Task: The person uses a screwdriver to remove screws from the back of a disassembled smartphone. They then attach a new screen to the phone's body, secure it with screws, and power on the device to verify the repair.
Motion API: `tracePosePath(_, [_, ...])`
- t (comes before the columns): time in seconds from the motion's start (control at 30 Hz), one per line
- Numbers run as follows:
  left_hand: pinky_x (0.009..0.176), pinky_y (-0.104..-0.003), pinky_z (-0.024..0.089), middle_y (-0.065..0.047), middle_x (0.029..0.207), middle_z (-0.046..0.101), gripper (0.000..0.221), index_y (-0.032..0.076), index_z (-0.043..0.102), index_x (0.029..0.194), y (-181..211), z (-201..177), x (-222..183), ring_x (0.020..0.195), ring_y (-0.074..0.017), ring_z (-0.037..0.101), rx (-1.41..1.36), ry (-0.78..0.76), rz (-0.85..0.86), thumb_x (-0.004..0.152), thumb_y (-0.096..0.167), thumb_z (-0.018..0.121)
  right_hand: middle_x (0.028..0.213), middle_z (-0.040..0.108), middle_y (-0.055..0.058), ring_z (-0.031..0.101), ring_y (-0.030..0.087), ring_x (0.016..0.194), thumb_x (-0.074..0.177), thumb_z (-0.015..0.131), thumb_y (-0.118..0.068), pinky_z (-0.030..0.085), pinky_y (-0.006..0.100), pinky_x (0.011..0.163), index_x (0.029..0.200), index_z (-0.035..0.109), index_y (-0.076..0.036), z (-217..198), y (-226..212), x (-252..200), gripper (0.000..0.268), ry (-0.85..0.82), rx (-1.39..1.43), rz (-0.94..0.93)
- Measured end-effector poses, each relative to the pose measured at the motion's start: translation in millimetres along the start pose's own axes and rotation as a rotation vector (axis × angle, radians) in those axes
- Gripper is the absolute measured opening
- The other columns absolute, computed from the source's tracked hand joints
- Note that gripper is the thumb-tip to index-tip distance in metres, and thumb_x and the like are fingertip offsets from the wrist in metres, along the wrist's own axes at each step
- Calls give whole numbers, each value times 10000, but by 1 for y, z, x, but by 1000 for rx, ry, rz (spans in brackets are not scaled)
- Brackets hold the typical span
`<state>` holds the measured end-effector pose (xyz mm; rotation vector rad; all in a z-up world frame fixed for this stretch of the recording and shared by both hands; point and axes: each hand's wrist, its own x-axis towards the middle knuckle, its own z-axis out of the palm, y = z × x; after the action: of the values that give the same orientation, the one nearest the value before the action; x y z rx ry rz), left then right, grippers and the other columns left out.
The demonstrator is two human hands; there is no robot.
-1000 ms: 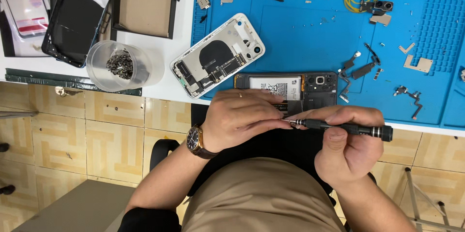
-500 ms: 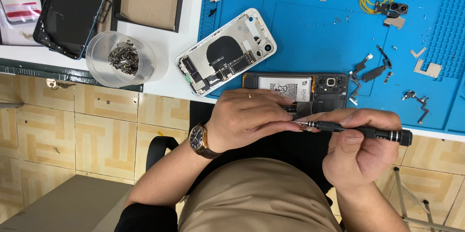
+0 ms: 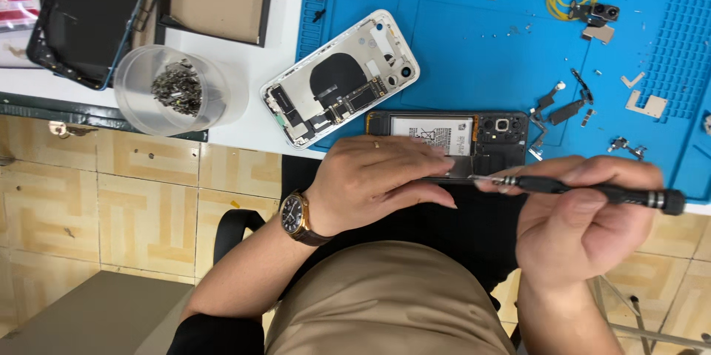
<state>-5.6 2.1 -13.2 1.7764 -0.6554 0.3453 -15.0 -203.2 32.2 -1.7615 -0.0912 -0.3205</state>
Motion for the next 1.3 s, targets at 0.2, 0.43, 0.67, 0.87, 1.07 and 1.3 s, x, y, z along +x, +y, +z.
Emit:
tracePosePath(0.2, [970, -410, 711, -107, 1028, 827, 139, 20, 792, 1033, -1, -3, 3, 1037, -274, 833, -5, -40, 26, 958, 108, 869, 825, 519, 315, 685, 413, 645, 1248, 477, -413, 532, 383, 528, 1220, 290, -25, -30, 17, 14, 431, 135, -227, -72])
tracePosePath(0.43, [951, -394, 702, -94, 949, 821, 141, 15, 791, 954, 0, -4, 6, 1007, -276, 833, -11, -62, 30, 931, 125, 876, 951, 584, 318, 739, 374, 700, 1225, 501, -364, 626, 405, 638, 1190, 355, 46, -28, 35, 14, 436, 133, -254, -46])
tracePosePath(0.67, [979, -440, 708, -133, 1011, 826, 153, 7, 775, 1009, -2, -5, 3, 1037, -298, 835, -39, -65, 7, 940, 112, 862, 995, 499, 257, 733, 369, 667, 1221, 515, -295, 597, 361, 574, 1170, 383, 64, -30, 41, 14, 385, 117, -269, -5])
tracePosePath(0.87, [969, -426, 699, -129, 982, 826, 229, 17, 778, 928, -1, -5, 4, 985, -281, 836, -27, -64, 16, 892, 218, 882, 918, 536, 274, 733, 357, 674, 1220, 512, -345, 590, 359, 583, 1165, 378, 65, -29, 40, 15, 434, 115, -283, -6])
tracePosePath(1.07, [946, -458, 707, -110, 901, 804, 270, 37, 738, 829, -3, -5, 3, 950, -293, 836, -38, -58, 22, 945, 277, 780, 983, 547, 271, 732, 362, 685, 1212, 529, -309, 599, 363, 590, 1181, 400, 70, -35, 42, 14, 401, 83, -280, -30])
tracePosePath(1.3, [955, -410, 702, -102, 985, 823, 119, 44, 793, 944, 2, -5, 6, 952, -270, 842, -20, -55, -30, 975, 159, 800, 1154, 589, 285, 652, 334, 1010, 1164, 765, -102, 635, 335, 683, 1157, 690, 130, -60, -1, 44, 243, -260, -615, -160])
